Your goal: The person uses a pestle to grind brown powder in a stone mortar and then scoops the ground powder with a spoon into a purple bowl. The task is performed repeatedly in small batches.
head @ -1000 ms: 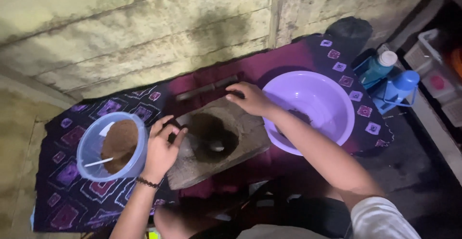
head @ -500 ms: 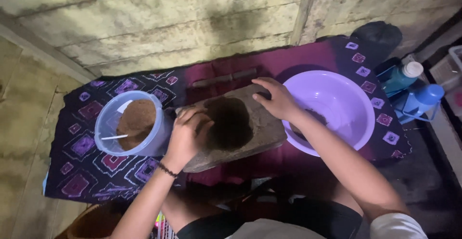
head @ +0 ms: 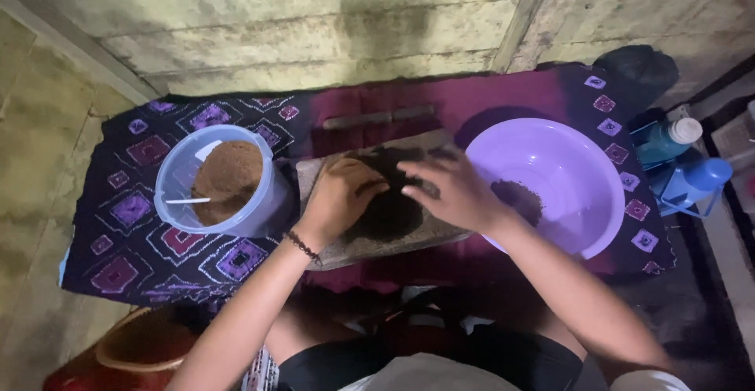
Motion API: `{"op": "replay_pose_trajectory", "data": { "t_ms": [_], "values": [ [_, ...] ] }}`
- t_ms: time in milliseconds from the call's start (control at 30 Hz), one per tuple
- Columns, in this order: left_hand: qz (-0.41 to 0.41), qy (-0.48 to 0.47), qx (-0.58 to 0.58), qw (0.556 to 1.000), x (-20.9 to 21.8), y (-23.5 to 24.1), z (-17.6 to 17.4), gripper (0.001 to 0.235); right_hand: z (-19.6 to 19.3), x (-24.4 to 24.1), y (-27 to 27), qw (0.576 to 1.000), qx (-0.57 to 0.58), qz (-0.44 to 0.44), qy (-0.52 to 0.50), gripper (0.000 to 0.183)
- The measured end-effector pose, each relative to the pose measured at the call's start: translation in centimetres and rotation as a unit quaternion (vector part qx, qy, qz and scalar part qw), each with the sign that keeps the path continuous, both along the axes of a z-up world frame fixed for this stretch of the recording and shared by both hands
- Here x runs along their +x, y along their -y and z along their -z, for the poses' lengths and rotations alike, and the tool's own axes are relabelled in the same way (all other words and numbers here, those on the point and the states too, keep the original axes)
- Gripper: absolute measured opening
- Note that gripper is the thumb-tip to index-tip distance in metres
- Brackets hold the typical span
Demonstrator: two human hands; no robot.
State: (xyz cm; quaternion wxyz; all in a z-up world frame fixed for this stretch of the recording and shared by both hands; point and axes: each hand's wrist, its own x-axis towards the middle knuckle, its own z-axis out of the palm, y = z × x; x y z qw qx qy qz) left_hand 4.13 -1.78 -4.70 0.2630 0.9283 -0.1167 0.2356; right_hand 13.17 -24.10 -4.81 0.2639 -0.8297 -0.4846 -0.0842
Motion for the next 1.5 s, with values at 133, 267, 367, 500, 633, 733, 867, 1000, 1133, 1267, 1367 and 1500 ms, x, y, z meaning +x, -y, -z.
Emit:
{"op": "replay_pose_trajectory", "data": {
  "t_ms": [133,267,367,500,633,733,867,1000,1133,1267,1367,1500],
  "values": [
    [0.035,-0.012,-0.021,0.999,0.0,0.6,-0.5,0.007,-0.3,-0.7,-1.0,0.985,0.106,-0.093,-0.103,0.033],
    [0.061,-0.030,-0.032,0.997,-0.8,1.0,-2.5,0.006,0.5,-0.4,-1.1,0.987,0.113,-0.084,-0.076,0.018],
    [0.063,-0.039,-0.035,0.997,-0.7,0.8,-2.2,0.007,0.6,-0.2,-1.1,0.982,0.130,-0.082,-0.107,0.016],
    [0.070,-0.049,-0.051,0.995,-0.9,0.9,-2.6,0.006,-0.1,0.0,-1.1,0.983,0.118,-0.087,-0.110,0.016],
    [-0.007,-0.047,-0.009,0.999,-1.2,0.0,-2.1,0.010,-0.1,0.3,-0.8,0.987,0.062,-0.057,-0.135,0.017],
    [-0.081,-0.070,0.023,0.994,-2.0,-1.5,-0.3,0.011,-4.3,-1.4,-0.2,0.981,0.019,-0.069,-0.182,0.021],
    [-0.125,-0.087,0.016,0.988,-2.2,-2.9,1.6,0.014,-7.8,-3.4,-0.2,0.963,-0.077,-0.127,-0.225,0.035],
    [-0.123,-0.086,0.003,0.989,-2.1,-2.4,-0.2,0.014,-4.2,-2.2,-0.3,0.974,-0.100,-0.116,-0.168,0.036],
    [-0.110,-0.064,-0.009,0.992,-2.4,-2.9,-1.8,0.014,-1.0,-1.5,1.6,0.999,0.010,0.004,-0.049,0.027],
    [-0.092,-0.032,-0.007,0.995,-1.8,-4.0,-2.2,0.013,0.8,-1.1,4.4,0.990,0.095,0.106,-0.001,0.026],
    [-0.078,-0.065,-0.010,0.995,-1.1,-5.1,-0.9,0.017,2.7,-2.3,5.5,0.978,0.163,0.113,-0.055,0.036],
    [-0.085,-0.084,0.002,0.993,-1.0,-5.2,-0.6,0.020,3.0,-5.3,5.4,0.965,0.220,0.095,-0.103,0.044]
  ]
}}
